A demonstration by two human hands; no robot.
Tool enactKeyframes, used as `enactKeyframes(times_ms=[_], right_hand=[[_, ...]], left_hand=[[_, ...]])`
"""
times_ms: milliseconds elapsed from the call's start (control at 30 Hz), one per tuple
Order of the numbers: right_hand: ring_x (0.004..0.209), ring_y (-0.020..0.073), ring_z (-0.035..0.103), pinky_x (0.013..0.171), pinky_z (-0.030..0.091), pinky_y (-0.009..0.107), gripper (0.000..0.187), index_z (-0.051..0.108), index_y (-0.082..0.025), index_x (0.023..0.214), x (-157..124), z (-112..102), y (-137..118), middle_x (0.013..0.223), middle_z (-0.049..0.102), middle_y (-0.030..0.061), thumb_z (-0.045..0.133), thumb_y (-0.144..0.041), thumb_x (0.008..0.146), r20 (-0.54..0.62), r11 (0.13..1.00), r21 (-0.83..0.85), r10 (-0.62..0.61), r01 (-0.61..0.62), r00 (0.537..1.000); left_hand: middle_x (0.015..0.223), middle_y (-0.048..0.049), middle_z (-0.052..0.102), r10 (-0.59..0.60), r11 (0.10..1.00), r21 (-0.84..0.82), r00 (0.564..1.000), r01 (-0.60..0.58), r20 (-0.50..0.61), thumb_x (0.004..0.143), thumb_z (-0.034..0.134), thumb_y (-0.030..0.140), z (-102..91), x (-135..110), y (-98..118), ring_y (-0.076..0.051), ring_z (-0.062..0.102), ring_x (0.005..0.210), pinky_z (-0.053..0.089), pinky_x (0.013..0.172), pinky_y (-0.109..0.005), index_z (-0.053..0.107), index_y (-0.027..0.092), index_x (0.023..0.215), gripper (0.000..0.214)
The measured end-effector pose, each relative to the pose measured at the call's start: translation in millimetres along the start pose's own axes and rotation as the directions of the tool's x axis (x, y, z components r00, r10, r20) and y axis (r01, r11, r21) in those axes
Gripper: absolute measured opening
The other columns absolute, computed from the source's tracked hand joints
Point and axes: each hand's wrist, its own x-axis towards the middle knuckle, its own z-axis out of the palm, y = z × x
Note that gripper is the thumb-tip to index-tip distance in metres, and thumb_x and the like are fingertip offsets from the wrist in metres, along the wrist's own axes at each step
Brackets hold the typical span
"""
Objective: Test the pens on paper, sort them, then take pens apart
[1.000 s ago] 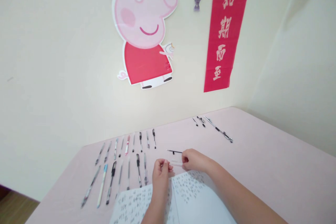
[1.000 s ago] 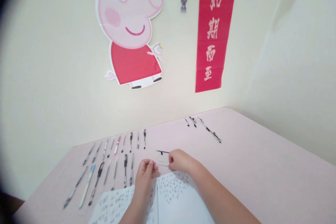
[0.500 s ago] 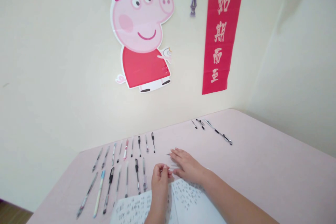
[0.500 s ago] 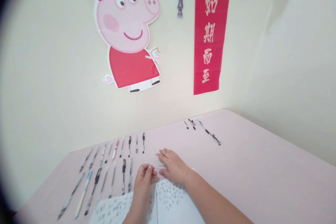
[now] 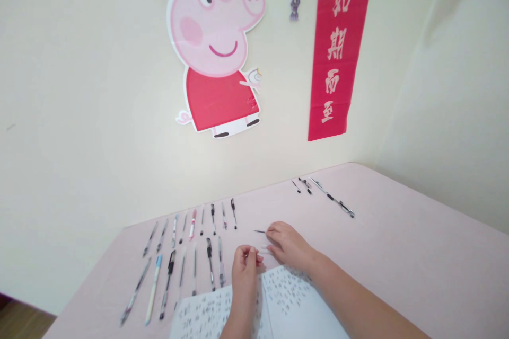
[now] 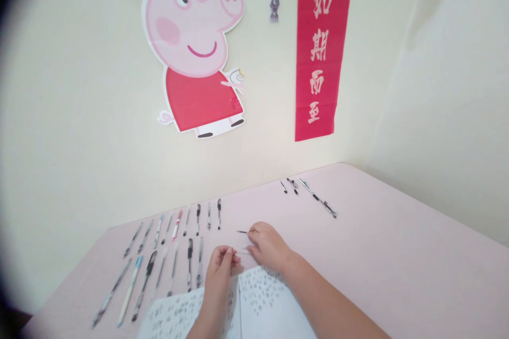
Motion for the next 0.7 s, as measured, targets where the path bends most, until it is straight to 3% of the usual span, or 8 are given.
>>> enactKeyframes(times_ms=[300,400,533,700], right_hand=[[0.091,0.0195,0.054,0.084,0.04,0.032,0.018,0.067,-0.016,0.091,-0.6,1.0,6.5,0.091,0.063,0.0084,0.053,-0.021,0.081,-0.038,0.997,0.01,0.072,-0.072,0.997],[0.103,0.0212,0.052,0.092,0.038,0.034,0.029,0.064,-0.017,0.107,-2.1,-1.6,3.3,0.108,0.062,0.0102,0.054,-0.023,0.08,-0.024,0.997,0.047,0.065,-0.064,0.998],[0.127,0.0258,0.035,0.105,0.027,0.042,0.05,0.052,-0.022,0.125,-5.9,-1.8,-0.5,0.137,0.043,0.0093,0.058,-0.032,0.077,0.11,0.996,0.091,-0.026,0.016,0.994],[0.128,0.0208,0.035,0.107,0.026,0.04,0.042,0.051,-0.022,0.126,-5.2,9.5,1.6,0.138,0.041,0.0068,0.046,-0.02,0.084,0.142,0.99,0.121,-0.089,0.072,0.986]], left_hand=[[0.058,0.0,0.058,0.022,0.999,0.037,1.0,-0.022,-0.005,0.066,0.062,0.051,-0.9,0.8,-0.4,-0.013,0.054,0.053,0.043,0.053,-0.026,0.053,0.018,0.072,0.035],[0.057,0.0006,0.058,0.021,0.999,0.028,1.0,-0.021,-0.002,0.067,0.062,0.05,-0.8,-0.2,0.3,-0.013,0.054,0.053,0.043,0.054,-0.025,0.053,0.018,0.073,0.034],[0.057,0.0007,0.058,0.026,1.0,0.014,1.0,-0.026,0.016,0.068,0.062,0.049,-1.8,-0.1,-2.1,-0.012,0.053,0.055,0.043,0.056,-0.024,0.053,0.018,0.073,0.033],[0.057,0.0008,0.056,0.037,0.999,0.013,0.999,-0.038,0.027,0.068,0.061,0.05,-2.4,4.4,-8.4,-0.012,0.053,0.053,0.043,0.054,-0.025,0.053,0.017,0.074,0.034]])
